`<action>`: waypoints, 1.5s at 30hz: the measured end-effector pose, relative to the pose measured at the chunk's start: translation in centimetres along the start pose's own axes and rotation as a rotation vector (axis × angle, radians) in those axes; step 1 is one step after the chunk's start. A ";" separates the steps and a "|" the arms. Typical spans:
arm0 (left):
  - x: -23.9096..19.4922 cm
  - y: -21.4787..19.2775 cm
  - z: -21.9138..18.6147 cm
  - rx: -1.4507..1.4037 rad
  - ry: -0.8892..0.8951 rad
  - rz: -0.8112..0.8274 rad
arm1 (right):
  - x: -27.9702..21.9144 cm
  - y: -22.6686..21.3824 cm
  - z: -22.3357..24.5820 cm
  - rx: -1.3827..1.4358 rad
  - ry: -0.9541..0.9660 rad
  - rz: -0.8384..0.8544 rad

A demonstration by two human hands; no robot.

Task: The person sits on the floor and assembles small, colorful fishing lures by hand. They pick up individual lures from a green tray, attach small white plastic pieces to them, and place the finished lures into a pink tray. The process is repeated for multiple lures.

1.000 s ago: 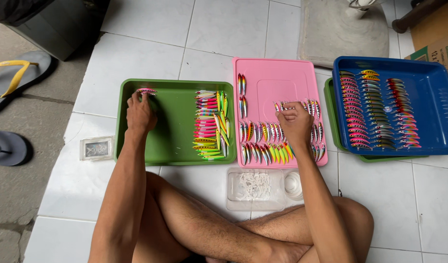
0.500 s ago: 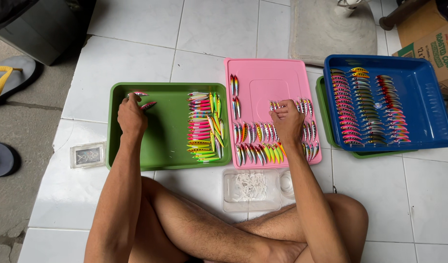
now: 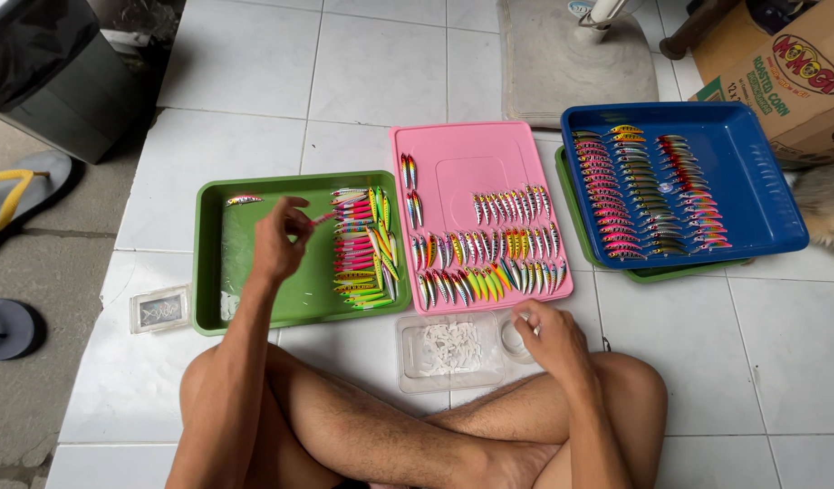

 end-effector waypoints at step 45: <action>-13.7 10.2 -9.4 -0.290 0.151 0.606 | -0.9 6.9 5.7 0.346 -0.769 -0.395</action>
Point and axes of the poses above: each hand's wrist, its own x-axis towards the middle knuckle, its own y-axis out of the palm, z = x × y, the point moved 2 cm from there along x, towards the middle knuckle, and after that the axes turned 13 degrees about -y, right-handed, at the moved point
